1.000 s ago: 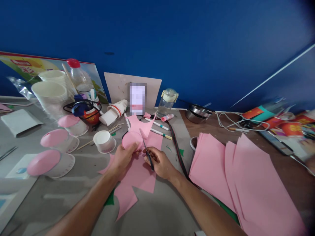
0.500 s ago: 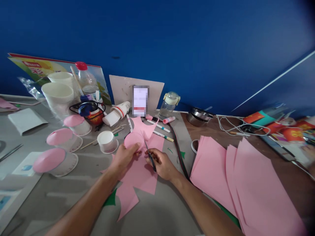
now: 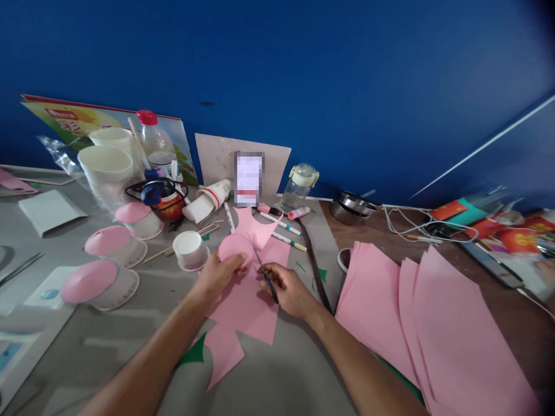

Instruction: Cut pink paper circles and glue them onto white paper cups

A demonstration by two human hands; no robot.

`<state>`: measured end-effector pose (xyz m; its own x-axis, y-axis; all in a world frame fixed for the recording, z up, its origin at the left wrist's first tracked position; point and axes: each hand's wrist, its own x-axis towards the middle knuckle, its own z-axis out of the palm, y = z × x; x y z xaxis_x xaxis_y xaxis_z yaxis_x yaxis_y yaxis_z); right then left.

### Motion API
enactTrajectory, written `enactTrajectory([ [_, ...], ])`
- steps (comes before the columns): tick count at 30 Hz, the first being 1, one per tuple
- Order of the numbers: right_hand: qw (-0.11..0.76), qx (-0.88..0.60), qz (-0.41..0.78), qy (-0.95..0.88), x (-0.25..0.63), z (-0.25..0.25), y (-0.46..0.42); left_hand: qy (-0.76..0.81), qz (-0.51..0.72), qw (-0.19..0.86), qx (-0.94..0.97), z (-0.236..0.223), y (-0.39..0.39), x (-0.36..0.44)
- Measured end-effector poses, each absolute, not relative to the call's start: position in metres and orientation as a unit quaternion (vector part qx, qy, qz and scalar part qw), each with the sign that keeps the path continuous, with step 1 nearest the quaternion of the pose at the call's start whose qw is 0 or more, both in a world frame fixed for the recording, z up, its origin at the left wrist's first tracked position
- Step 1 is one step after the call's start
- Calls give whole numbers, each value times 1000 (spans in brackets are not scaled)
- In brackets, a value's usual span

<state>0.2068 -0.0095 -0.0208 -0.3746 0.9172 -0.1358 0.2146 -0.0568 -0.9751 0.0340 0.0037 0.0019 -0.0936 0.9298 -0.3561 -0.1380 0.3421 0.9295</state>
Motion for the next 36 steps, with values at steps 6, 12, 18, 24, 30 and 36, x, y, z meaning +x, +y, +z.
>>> enactTrajectory([
  [6, 303, -461, 558, -620, 209, -17, -9, 588, 445, 574, 356, 4, 5, 32],
  [12, 291, -464, 567, -615, 210, -12, -8, 587, 438, 576, 362, 6, 4, 30],
  [18, 289, -460, 570, -616, 212, -14, -7, 595, 429, 568, 375, 12, 4, 30],
  [24, 290, -460, 572, -614, 213, -16, -7, 601, 410, 554, 404, 9, 3, 29],
  [30, 297, -453, 588, -601, 213, -15, -7, 603, 391, 555, 419, 9, 3, 29],
  [36, 292, -448, 586, -609, 215, -17, -7, 608, 384, 551, 424, 6, 3, 27],
])
